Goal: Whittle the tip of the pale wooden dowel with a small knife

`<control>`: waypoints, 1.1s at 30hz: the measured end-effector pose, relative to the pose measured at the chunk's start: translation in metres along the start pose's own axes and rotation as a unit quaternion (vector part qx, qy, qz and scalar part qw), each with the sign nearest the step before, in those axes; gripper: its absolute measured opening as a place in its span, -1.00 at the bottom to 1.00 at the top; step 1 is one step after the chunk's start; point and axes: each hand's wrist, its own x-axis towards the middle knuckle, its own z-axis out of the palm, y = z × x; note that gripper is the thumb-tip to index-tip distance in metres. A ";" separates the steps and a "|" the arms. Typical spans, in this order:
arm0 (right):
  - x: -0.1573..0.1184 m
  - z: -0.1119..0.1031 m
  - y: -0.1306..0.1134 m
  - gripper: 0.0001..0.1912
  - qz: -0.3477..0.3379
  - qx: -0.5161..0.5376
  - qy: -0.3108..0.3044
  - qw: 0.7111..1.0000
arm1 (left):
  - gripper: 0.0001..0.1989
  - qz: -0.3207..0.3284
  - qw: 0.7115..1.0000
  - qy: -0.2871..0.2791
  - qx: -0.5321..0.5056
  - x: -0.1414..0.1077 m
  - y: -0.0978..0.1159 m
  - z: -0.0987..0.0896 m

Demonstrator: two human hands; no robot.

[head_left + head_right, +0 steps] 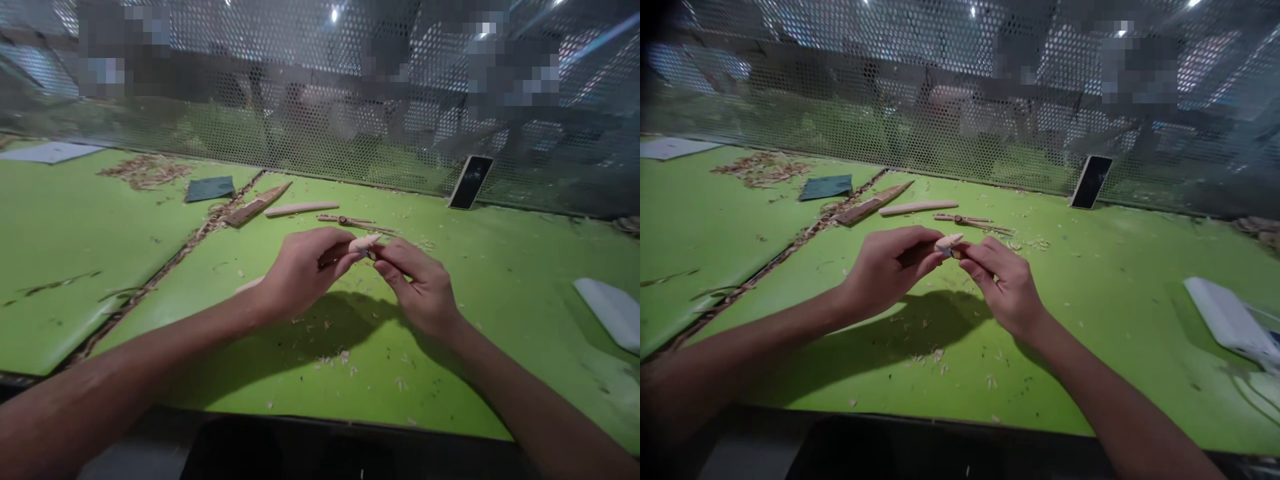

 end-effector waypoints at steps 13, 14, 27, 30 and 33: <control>0.000 0.001 -0.003 -0.72 -0.009 0.009 0.022 1.000 | -0.82 -0.041 0.999 -0.019 -0.014 0.000 0.003 -0.001; 0.000 0.001 -0.003 -0.71 -0.005 0.011 0.022 1.000 | -0.81 -0.046 0.999 -0.021 -0.019 0.000 0.004 -0.001; -0.002 0.000 0.003 -0.81 0.016 0.028 0.000 0.999 | -0.72 -0.079 0.997 -0.014 -0.019 -0.003 0.010 0.004; -0.002 0.001 0.004 -0.79 0.040 0.019 0.005 0.999 | -0.73 -0.096 0.995 -0.037 0.012 -0.001 0.014 0.003; -0.003 0.002 0.003 -0.76 0.061 0.020 0.006 0.998 | -0.66 -0.099 0.993 -0.050 0.031 -0.001 0.016 0.001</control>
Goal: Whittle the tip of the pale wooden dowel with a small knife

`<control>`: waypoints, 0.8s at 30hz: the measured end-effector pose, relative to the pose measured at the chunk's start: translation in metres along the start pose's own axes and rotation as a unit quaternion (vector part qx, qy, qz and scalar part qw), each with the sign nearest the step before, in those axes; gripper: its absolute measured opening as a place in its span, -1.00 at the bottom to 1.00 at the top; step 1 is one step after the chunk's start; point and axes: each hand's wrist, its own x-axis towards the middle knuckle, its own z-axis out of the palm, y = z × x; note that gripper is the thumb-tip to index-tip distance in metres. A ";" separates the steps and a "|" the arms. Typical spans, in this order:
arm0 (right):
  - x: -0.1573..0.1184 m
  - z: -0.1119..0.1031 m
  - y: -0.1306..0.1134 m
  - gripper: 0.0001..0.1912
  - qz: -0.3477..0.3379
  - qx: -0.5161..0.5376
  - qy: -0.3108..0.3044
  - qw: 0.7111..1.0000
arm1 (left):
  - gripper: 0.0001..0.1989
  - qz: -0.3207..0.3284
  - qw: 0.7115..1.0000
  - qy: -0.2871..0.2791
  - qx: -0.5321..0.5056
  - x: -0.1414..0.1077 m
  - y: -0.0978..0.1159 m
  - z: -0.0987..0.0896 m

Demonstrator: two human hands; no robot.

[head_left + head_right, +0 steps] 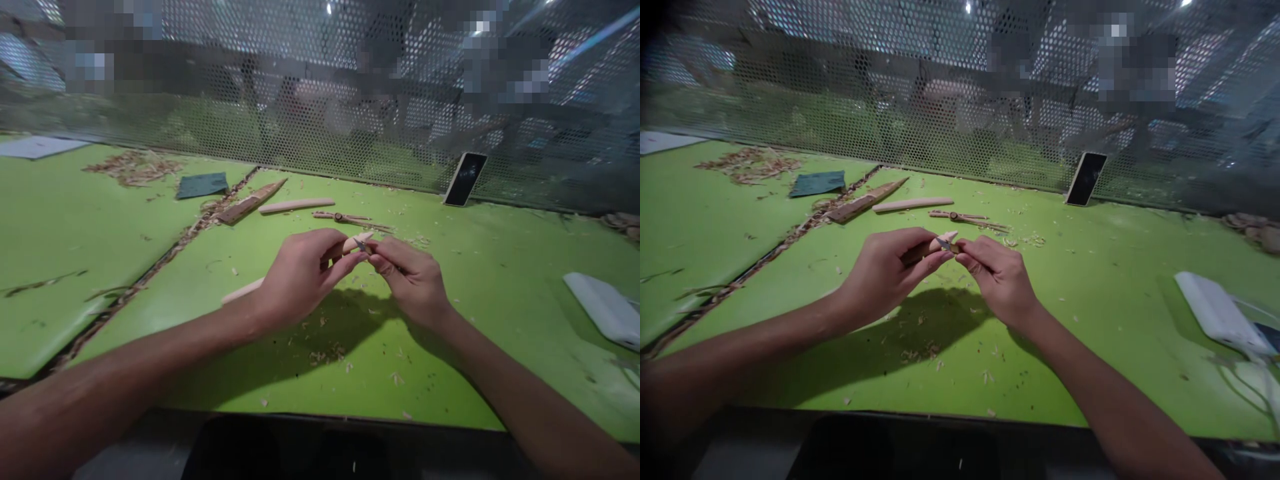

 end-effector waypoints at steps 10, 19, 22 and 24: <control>-0.007 0.010 -0.001 -0.79 0.019 0.037 0.019 0.999 | -0.63 0.042 0.996 0.073 -0.014 -0.005 -0.005 0.013; -0.009 0.013 -0.003 -0.82 -0.009 0.025 0.023 0.999 | -0.71 0.084 0.991 0.105 -0.008 -0.005 -0.010 0.017; -0.008 0.017 -0.004 -0.78 -0.026 0.047 0.034 0.998 | -0.68 0.090 0.990 0.109 0.004 -0.005 -0.012 0.019; -0.009 0.020 -0.004 -0.75 -0.024 0.050 0.043 0.998 | -0.67 0.086 0.990 0.110 0.006 -0.006 -0.014 0.019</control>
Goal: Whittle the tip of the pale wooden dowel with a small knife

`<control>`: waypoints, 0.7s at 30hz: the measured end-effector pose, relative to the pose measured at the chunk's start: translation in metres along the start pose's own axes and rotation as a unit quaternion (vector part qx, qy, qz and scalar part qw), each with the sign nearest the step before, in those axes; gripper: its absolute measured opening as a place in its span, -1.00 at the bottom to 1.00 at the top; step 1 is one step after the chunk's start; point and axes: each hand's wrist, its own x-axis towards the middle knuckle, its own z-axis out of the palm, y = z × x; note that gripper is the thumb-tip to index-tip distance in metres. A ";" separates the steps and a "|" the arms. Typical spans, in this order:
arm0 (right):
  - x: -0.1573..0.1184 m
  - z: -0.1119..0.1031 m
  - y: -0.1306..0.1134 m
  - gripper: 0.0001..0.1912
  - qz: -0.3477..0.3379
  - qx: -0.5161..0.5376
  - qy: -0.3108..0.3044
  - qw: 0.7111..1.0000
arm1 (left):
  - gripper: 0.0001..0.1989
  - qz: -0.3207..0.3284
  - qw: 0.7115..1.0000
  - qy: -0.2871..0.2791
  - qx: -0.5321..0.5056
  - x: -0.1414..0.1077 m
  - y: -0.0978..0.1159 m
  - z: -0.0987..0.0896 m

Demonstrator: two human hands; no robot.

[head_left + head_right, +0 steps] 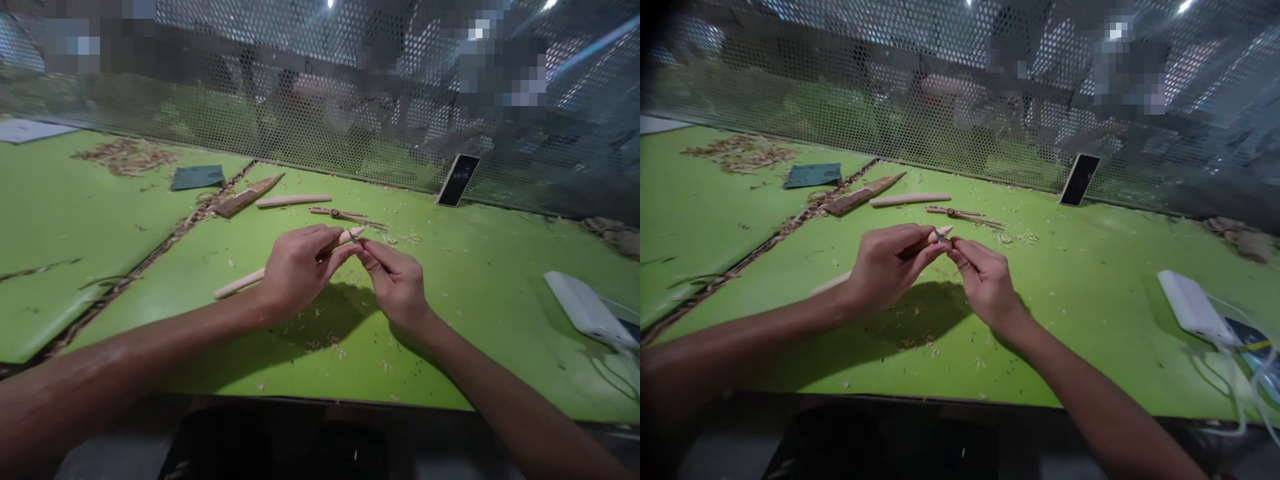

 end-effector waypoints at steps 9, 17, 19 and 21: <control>-0.004 0.005 0.002 -0.76 0.012 0.003 0.012 1.000 | -0.53 -0.011 1.000 -0.011 0.005 0.000 -0.001 0.000; -0.009 0.009 0.001 -0.78 0.040 -0.026 0.022 0.999 | -0.37 -0.045 0.999 -0.028 -0.008 0.002 0.000 0.000; -0.010 0.010 0.001 -0.78 0.058 -0.015 0.023 0.998 | -0.37 -0.052 0.998 -0.029 -0.013 0.003 -0.001 0.000; -0.011 0.010 0.002 -0.77 0.082 0.000 0.020 0.996 | -0.38 -0.062 0.997 -0.035 -0.015 0.003 -0.002 0.001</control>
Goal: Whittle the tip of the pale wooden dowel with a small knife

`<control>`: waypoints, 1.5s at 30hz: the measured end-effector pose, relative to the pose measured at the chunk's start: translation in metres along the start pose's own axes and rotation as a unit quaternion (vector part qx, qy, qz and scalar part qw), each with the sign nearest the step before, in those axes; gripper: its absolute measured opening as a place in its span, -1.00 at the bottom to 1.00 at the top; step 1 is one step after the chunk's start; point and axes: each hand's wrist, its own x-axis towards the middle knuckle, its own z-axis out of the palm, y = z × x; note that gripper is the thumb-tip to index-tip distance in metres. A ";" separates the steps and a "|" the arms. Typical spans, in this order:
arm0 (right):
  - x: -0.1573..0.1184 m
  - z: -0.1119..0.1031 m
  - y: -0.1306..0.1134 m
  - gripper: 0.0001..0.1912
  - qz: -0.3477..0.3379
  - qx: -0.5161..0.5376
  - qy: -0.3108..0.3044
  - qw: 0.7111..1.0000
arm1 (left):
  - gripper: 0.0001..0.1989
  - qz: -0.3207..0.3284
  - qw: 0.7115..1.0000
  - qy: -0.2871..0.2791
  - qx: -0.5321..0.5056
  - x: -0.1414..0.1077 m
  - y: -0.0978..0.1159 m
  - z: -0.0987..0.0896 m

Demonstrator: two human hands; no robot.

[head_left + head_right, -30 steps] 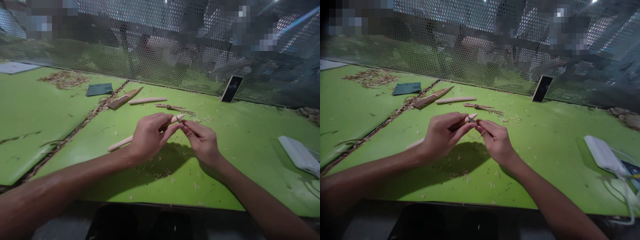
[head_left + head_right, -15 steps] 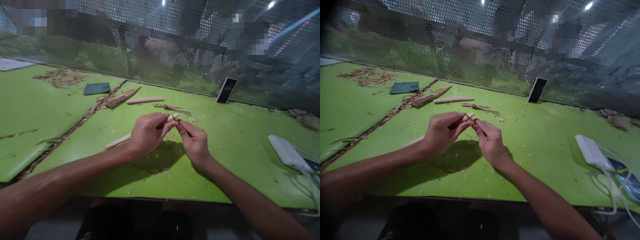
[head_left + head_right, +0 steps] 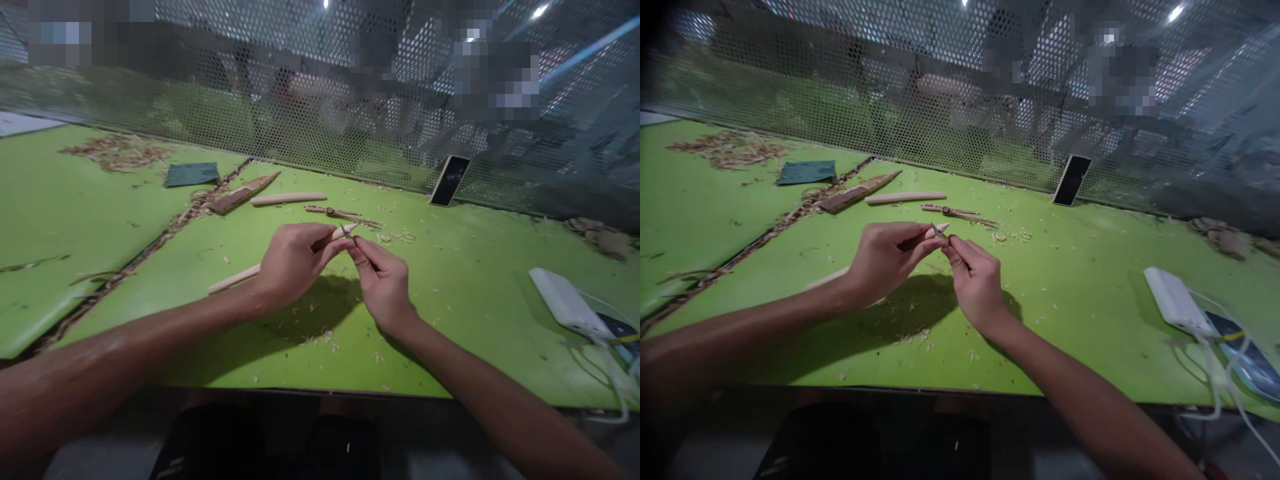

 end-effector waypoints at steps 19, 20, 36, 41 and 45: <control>0.007 -0.005 -0.001 -0.62 0.104 0.029 -0.005 0.994 | -0.64 -0.118 0.988 -0.095 0.005 0.010 0.012 -0.010; 0.008 -0.006 -0.002 -0.62 0.110 0.035 -0.007 0.993 | -0.63 -0.112 0.989 -0.092 0.007 0.010 0.012 -0.010; 0.006 -0.006 0.003 -0.76 0.043 0.012 -0.018 0.999 | -0.47 -0.094 0.994 -0.056 -0.018 0.002 0.000 -0.005; 0.005 -0.005 0.008 -0.78 0.016 -0.017 -0.011 1.000 | -0.61 -0.125 0.987 -0.098 -0.013 0.009 0.003 -0.009; 0.005 -0.002 0.002 -0.77 0.010 -0.046 0.013 0.999 | -0.65 -0.127 0.986 -0.098 -0.034 0.013 0.008 -0.012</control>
